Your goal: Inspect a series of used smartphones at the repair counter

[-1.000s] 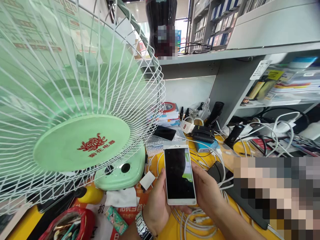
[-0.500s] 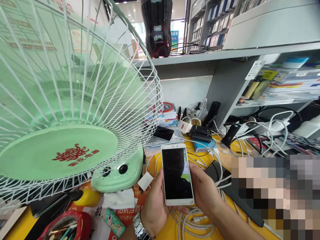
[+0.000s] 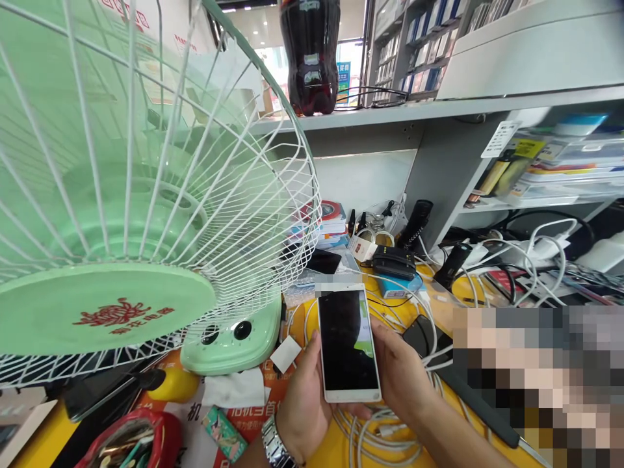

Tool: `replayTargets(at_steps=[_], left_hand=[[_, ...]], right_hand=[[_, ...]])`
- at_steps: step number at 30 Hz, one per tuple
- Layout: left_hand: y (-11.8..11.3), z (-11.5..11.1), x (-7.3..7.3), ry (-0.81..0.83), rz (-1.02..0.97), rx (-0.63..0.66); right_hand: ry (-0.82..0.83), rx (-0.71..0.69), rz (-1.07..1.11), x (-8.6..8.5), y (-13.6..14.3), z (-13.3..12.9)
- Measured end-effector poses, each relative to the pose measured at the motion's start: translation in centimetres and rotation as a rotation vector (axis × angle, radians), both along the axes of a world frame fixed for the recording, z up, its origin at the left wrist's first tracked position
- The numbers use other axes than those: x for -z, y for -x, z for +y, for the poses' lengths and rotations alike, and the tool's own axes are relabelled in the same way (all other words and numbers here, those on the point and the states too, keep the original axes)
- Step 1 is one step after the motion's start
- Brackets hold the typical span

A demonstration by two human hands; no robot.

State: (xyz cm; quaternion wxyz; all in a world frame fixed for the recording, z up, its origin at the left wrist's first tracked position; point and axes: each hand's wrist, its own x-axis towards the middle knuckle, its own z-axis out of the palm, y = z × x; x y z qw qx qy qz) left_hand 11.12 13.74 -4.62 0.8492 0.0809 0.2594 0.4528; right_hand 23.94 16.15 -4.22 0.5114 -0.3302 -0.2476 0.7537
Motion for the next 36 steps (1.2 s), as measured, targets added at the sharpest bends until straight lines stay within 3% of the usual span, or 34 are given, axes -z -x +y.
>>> replayTargets(at_steps=[11,31,33,36], left_hand=[[0.1,0.0,0.3,-0.027,0.072,-0.019],[0.0,-0.3,-0.1,-0.058,0.091,-0.042],[0.1,-0.4,-0.2,-0.058,0.075,-0.031],[0.1,-0.5,-0.3,-0.072,0.060,-0.018]], right_hand=[[-0.010,0.030,0.031,0.9,-0.1,0.2],[-0.054,0.019,0.027,0.6,0.0,0.2],[-0.109,0.066,-0.040,0.6,-0.2,0.4],[-0.319,0.345,-0.322,-0.4,-1.1,0.2]])
